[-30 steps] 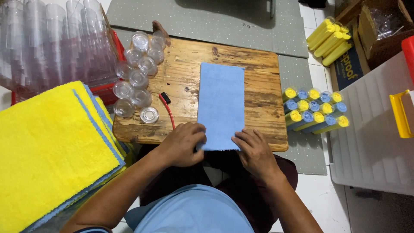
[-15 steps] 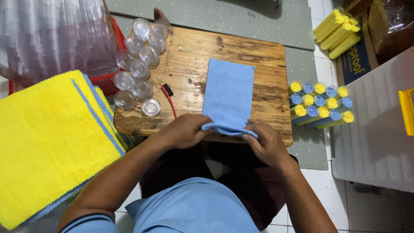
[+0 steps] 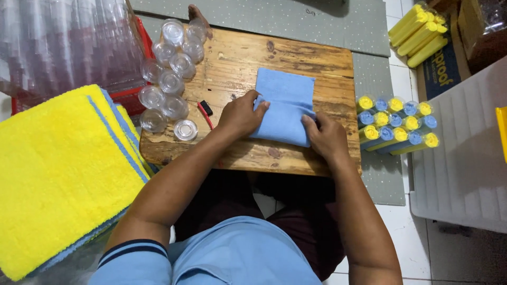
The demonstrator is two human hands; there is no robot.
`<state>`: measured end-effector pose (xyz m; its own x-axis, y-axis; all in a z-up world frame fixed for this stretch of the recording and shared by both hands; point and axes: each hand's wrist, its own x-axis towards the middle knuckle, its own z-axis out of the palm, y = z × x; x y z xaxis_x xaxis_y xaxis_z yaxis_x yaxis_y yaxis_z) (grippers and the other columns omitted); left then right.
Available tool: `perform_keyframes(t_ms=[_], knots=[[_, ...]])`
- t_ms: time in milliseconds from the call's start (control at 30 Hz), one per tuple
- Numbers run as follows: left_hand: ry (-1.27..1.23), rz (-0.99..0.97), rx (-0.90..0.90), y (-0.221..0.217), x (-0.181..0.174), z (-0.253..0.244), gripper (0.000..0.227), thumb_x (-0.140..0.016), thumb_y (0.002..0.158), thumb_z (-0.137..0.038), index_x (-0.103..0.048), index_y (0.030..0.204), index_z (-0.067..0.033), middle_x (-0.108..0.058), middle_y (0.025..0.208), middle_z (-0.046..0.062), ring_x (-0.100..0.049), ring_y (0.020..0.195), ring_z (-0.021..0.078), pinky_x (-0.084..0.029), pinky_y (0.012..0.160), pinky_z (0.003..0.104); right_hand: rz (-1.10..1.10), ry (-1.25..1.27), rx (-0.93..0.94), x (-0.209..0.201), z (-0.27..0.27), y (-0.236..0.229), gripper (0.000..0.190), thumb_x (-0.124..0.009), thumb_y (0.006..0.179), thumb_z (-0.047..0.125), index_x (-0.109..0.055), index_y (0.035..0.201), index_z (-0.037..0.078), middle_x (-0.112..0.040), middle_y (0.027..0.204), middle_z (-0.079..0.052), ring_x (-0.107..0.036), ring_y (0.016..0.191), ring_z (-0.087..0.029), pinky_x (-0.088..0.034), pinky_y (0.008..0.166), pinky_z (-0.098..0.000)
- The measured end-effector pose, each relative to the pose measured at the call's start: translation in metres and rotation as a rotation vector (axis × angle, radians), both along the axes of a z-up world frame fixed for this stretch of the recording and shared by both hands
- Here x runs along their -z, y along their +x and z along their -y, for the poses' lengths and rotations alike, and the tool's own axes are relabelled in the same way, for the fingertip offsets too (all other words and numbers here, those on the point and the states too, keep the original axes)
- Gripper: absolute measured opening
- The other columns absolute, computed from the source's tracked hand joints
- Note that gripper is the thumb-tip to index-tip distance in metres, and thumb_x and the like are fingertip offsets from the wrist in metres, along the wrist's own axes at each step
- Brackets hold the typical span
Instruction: The person brushes a blue cloth with a red brush, then folds and rolls it tightly. They insert the rolled cloth into a clear plastic tube and secure it with a rubber band.
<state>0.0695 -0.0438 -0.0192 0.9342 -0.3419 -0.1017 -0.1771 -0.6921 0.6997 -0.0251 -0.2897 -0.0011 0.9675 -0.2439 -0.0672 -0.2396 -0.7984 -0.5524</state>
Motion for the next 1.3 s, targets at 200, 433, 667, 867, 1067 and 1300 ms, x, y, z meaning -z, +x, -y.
perform_keyframes(t_ms=[200, 433, 667, 867, 1067, 1300], knots=[[0.079, 0.045, -0.010, 0.003, 0.009, 0.006, 0.037, -0.051, 0.100, -0.044, -0.063, 0.123, -0.0177, -0.074, 0.106, 0.015, -0.072, 0.105, 0.0393, -0.056, 0.089, 0.053, 0.029, -0.058, 0.019, 0.017, 0.006, 0.003, 0.036, -0.060, 0.100, 0.056, -0.073, 0.101, 0.022, -0.073, 0.084, -0.012, -0.071, 0.095, -0.040, -0.055, 0.083, -0.0533], [0.097, 0.127, 0.003, 0.006, 0.010, 0.007, 0.037, -0.051, 0.101, -0.039, -0.064, 0.122, -0.0113, -0.073, 0.105, 0.018, -0.073, 0.102, 0.0418, -0.057, 0.086, 0.055, 0.011, -0.066, 0.043, 0.010, 0.001, 0.008, 0.045, -0.052, 0.102, 0.055, -0.069, 0.097, 0.014, -0.071, 0.090, -0.022, -0.068, 0.101, -0.045, -0.053, 0.089, -0.0561], [0.126, 0.629, -0.022, 0.010, 0.033, 0.014, 0.037, -0.050, 0.102, -0.035, -0.065, 0.123, -0.0100, -0.065, 0.097, 0.014, -0.071, 0.089, 0.0383, -0.057, 0.072, 0.051, -0.012, -0.117, 0.044, 0.012, 0.001, 0.012, 0.042, -0.055, 0.100, 0.055, -0.069, 0.094, 0.016, -0.071, 0.084, -0.021, -0.070, 0.098, -0.045, -0.053, 0.086, -0.0563], [0.052, 0.909, 0.314, -0.039, 0.040, 0.020, 0.043, -0.048, 0.103, -0.045, -0.064, 0.132, -0.0172, -0.062, 0.127, 0.019, -0.058, 0.121, 0.0404, -0.044, 0.099, 0.051, 0.054, -0.174, 0.027, 0.017, 0.003, 0.007, 0.042, -0.057, 0.099, 0.056, -0.071, 0.094, 0.016, -0.071, 0.080, -0.019, -0.070, 0.091, -0.046, -0.053, 0.082, -0.0575], [0.201, 0.596, 0.392, -0.049, 0.030, 0.017, 0.062, -0.042, 0.103, -0.057, -0.053, 0.149, -0.0169, -0.050, 0.151, 0.026, -0.036, 0.146, 0.0518, -0.024, 0.120, 0.064, 0.592, -0.337, -0.163, 0.004, -0.007, 0.003, 0.024, -0.071, 0.100, 0.031, -0.073, 0.102, 0.007, -0.062, 0.083, -0.017, -0.065, 0.089, -0.042, -0.052, 0.079, -0.0524], [0.363, 0.544, 0.365, -0.037, 0.057, 0.026, 0.082, -0.053, 0.083, -0.048, -0.040, 0.157, -0.0123, -0.039, 0.161, 0.022, -0.031, 0.151, 0.0452, -0.023, 0.124, 0.056, 0.293, -0.291, -0.418, 0.018, -0.060, 0.005, 0.058, -0.045, 0.109, 0.043, -0.051, 0.151, 0.003, -0.053, 0.147, -0.030, -0.046, 0.139, -0.051, -0.031, 0.117, -0.0617]])
